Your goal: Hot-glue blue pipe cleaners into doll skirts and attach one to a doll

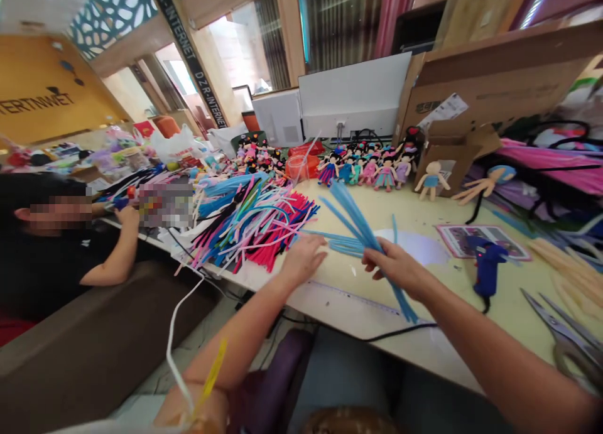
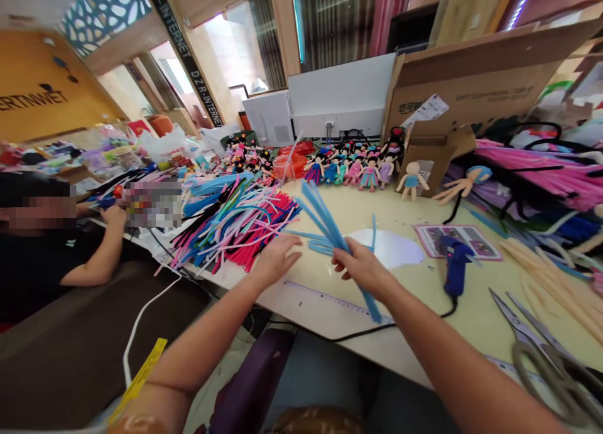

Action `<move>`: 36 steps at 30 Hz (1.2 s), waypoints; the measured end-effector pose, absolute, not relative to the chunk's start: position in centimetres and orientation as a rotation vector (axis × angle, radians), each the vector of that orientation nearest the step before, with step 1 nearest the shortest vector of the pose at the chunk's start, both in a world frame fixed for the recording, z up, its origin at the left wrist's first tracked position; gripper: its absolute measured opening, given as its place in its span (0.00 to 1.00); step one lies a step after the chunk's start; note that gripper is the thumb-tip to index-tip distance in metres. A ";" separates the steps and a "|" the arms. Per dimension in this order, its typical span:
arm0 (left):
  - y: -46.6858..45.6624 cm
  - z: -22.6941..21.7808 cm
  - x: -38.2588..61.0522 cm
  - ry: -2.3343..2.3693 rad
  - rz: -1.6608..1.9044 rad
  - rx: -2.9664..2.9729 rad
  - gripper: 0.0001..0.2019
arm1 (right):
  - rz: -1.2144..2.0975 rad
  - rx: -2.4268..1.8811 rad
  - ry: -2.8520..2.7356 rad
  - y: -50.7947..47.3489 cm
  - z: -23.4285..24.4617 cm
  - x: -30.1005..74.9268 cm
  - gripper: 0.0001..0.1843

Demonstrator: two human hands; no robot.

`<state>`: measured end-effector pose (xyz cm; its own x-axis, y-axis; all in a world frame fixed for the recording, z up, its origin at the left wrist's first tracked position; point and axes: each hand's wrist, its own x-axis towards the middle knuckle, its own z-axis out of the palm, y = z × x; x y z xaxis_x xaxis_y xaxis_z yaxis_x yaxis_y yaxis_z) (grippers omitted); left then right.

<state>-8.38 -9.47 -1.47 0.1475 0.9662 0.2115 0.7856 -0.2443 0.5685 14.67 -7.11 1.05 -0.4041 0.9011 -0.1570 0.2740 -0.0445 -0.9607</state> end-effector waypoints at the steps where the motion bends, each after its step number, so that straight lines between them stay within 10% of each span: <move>1: -8.3 -1.4 -9.6 1.796 0.706 2.249 0.15 | 1.477 -1.268 -1.638 -6.5 1.7 15.6 0.10; 8: -5.0 -3.3 -16.5 2.228 0.231 2.506 0.21 | 1.425 -1.281 -1.414 -3.6 3.8 18.5 0.13; 27: -5.6 -1.3 -18.0 2.172 0.374 2.459 0.27 | 1.822 -1.230 -1.248 -3.9 0.9 13.5 0.17; 36: -4.3 -2.8 -17.0 2.062 0.265 2.533 0.10 | 1.765 -1.260 -1.181 -4.7 0.7 16.1 0.17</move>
